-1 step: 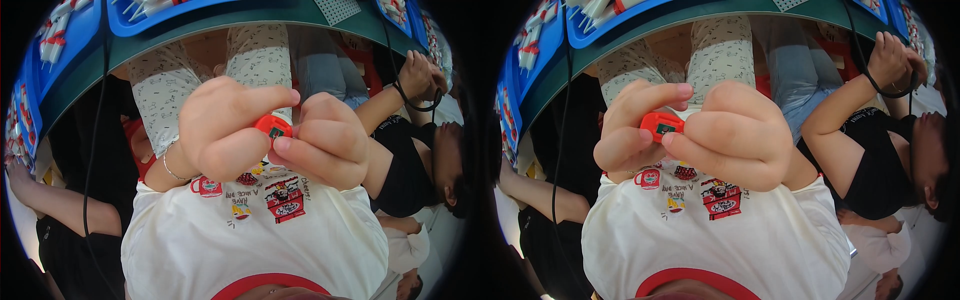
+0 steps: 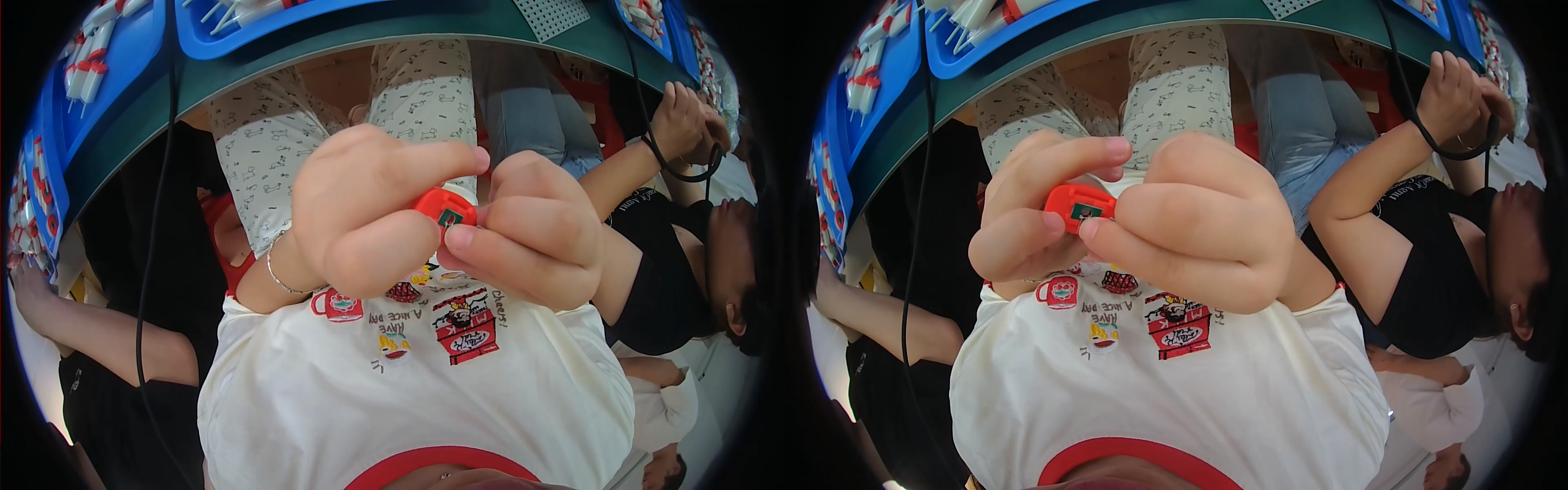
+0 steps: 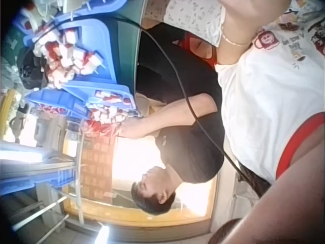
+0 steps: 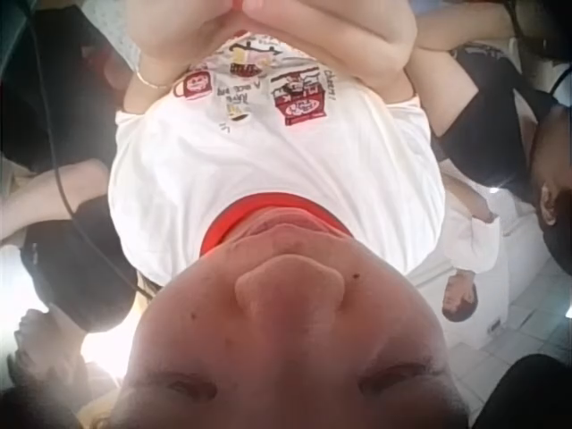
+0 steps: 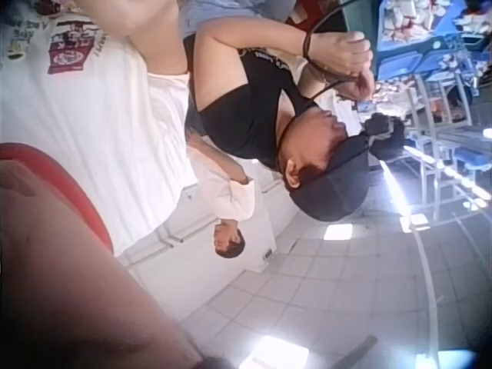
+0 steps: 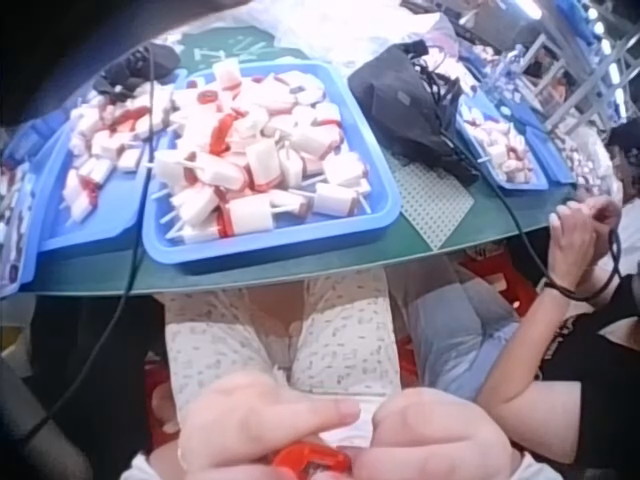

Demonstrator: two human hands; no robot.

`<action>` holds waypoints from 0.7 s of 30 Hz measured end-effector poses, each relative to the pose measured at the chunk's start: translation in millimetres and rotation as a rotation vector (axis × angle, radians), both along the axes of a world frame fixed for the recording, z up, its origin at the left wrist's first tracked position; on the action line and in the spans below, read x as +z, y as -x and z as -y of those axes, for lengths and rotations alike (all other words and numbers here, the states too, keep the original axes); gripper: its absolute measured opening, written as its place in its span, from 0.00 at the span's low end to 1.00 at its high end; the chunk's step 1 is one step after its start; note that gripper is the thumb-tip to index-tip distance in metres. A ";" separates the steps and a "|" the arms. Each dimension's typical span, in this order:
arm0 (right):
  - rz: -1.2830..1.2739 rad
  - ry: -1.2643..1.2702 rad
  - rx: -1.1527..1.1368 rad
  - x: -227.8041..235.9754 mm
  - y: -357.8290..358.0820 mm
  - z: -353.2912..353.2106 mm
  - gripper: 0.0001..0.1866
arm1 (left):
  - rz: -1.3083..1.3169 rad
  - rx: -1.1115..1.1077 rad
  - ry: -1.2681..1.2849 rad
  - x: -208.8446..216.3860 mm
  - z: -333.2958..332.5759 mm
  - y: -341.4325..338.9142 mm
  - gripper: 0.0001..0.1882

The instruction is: Assembling small electronic toy components by inserting circuit boards into plastic housings on a production line.

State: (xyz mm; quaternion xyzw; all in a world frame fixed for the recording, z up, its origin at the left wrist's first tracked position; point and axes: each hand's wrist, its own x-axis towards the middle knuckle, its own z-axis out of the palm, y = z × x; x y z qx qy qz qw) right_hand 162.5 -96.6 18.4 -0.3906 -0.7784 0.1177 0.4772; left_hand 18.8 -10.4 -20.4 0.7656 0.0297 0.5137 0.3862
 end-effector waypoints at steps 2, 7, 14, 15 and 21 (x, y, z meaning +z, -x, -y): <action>-0.003 -0.008 0.015 -2.0 -0.1 -1.7 0.17 | -0.030 -0.019 0.002 1.8 -0.8 3.9 0.12; -0.117 0.087 0.055 -1.1 -2.1 -0.5 0.18 | -0.167 -0.137 0.020 10.7 -1.6 14.5 0.26; 0.062 -0.003 0.024 8.7 -4.8 -4.0 0.20 | -0.109 -0.095 -0.071 12.3 -3.0 12.4 0.24; 0.076 -0.033 0.026 7.9 -4.7 -4.9 0.20 | -0.133 -0.101 -0.054 14.0 -2.7 12.6 0.24; 0.125 -0.075 0.019 9.9 -4.8 -5.9 0.19 | -0.100 -0.233 -0.025 10.5 -10.5 10.9 0.20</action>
